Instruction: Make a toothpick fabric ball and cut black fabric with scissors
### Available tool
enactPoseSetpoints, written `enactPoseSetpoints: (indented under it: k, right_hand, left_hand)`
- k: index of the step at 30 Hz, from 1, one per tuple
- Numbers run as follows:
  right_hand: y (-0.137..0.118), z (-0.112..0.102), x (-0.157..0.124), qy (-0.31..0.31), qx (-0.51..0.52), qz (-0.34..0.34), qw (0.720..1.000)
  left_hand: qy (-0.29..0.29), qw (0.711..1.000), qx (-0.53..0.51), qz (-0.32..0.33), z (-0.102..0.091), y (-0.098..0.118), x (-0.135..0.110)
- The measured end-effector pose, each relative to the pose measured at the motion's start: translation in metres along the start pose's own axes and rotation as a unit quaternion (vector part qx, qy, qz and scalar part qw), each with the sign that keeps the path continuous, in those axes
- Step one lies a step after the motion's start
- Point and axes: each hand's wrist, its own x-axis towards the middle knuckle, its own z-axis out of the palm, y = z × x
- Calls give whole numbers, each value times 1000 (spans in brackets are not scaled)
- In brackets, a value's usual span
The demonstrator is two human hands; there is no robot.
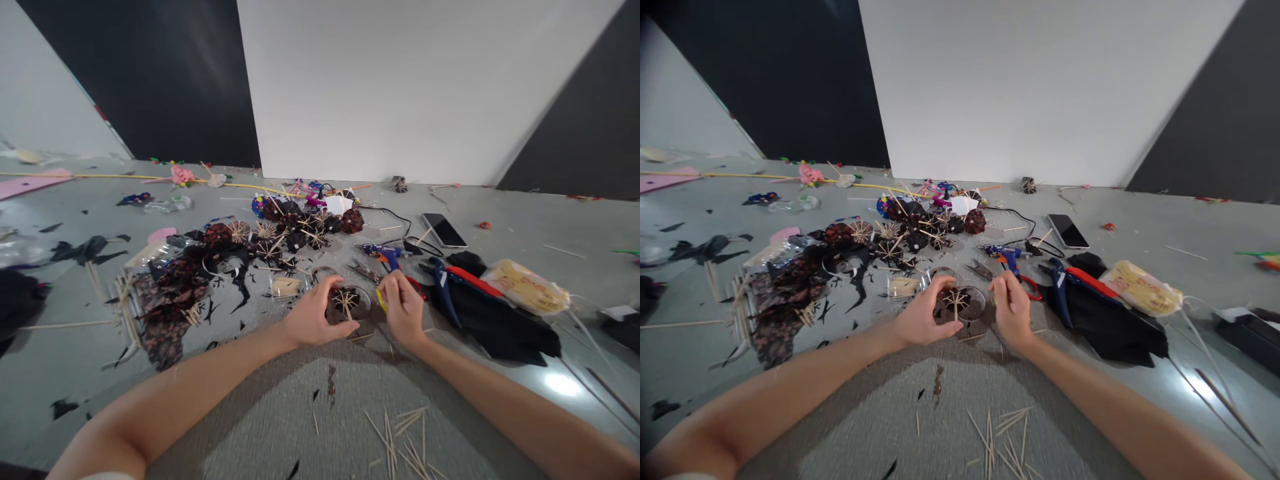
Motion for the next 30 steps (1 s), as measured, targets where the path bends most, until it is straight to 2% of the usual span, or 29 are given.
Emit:
enactPoseSetpoints:
  k: [4,9,18,30]
  right_hand:
    - [-8,-2,-4,-102,-55,-97,989]
    - [-12,-1,-3,-152,-97,-113,977]
    - [-6,3,-3,-154,-114,-110,975]
    - [-2,5,-5,-147,-121,-112,975]
  left_hand:
    - [-2,1000,2,4,0,1,0]
    - [1,1000,-3,13,1,-1,0]
    - [12,1000,-19,3,1,4,2]
    - [10,1000,23,-14,3,5,2]
